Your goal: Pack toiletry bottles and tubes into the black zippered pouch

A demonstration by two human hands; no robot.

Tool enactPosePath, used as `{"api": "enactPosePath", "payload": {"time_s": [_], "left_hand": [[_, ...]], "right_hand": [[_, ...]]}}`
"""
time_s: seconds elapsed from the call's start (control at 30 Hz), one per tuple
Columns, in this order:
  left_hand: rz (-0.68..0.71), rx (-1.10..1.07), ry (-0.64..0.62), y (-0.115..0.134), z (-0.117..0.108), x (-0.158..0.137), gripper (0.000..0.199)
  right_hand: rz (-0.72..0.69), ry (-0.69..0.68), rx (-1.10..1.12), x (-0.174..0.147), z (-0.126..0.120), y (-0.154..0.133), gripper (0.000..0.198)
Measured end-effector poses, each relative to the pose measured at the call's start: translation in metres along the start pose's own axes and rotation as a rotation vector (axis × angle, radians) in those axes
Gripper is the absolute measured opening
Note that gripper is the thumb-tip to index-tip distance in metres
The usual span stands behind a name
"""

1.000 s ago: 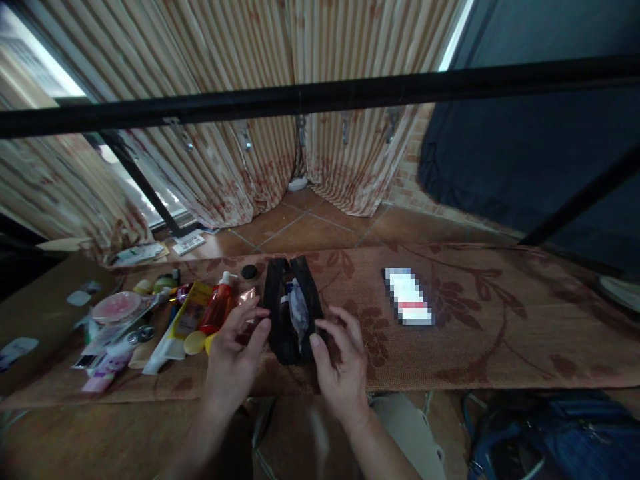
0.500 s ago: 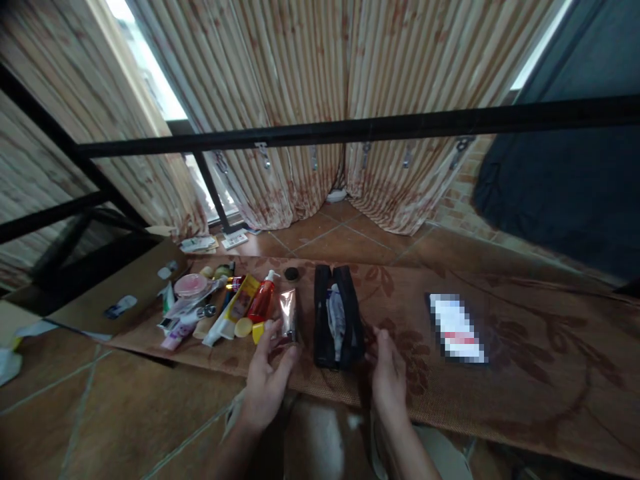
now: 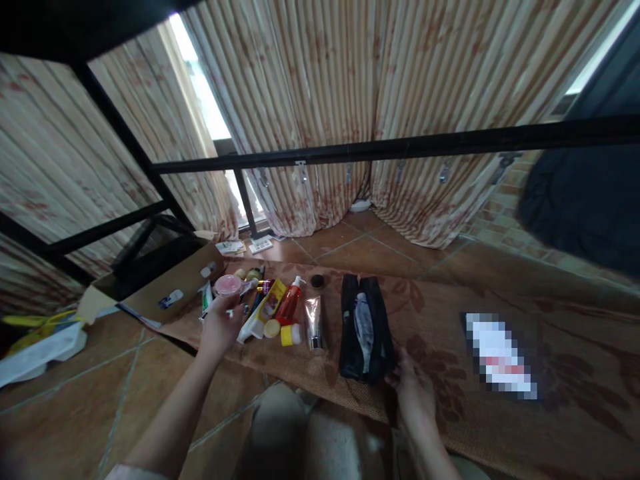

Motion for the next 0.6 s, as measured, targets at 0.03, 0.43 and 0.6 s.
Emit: {"api": "enactPosePath", "payload": {"time_s": [0.03, 0.43, 0.6], "left_hand": [[0.043, 0.124, -0.041, 0.008, 0.004, 0.020, 0.038], [0.147, 0.409, -0.259, 0.032, 0.093, 0.180, 0.040], [0.134, 0.447, -0.340, 0.019, 0.128, 0.201, 0.025]], "right_hand": [[-0.007, 0.002, -0.022, -0.002, 0.000, -0.002, 0.043], [-0.208, -0.006, -0.264, 0.003, 0.005, -0.025, 0.041], [-0.111, -0.029, -0.165, 0.009, 0.014, -0.017, 0.043]]}}
Point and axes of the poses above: each hand's wrist, its own x-axis towards the middle knuckle, its own z-axis out of the palm, y = z × x, the point moved 9 cm from there along x, towards the middle knuckle, and after that the axes turned 1 degree about y, right-handed, at the moved point
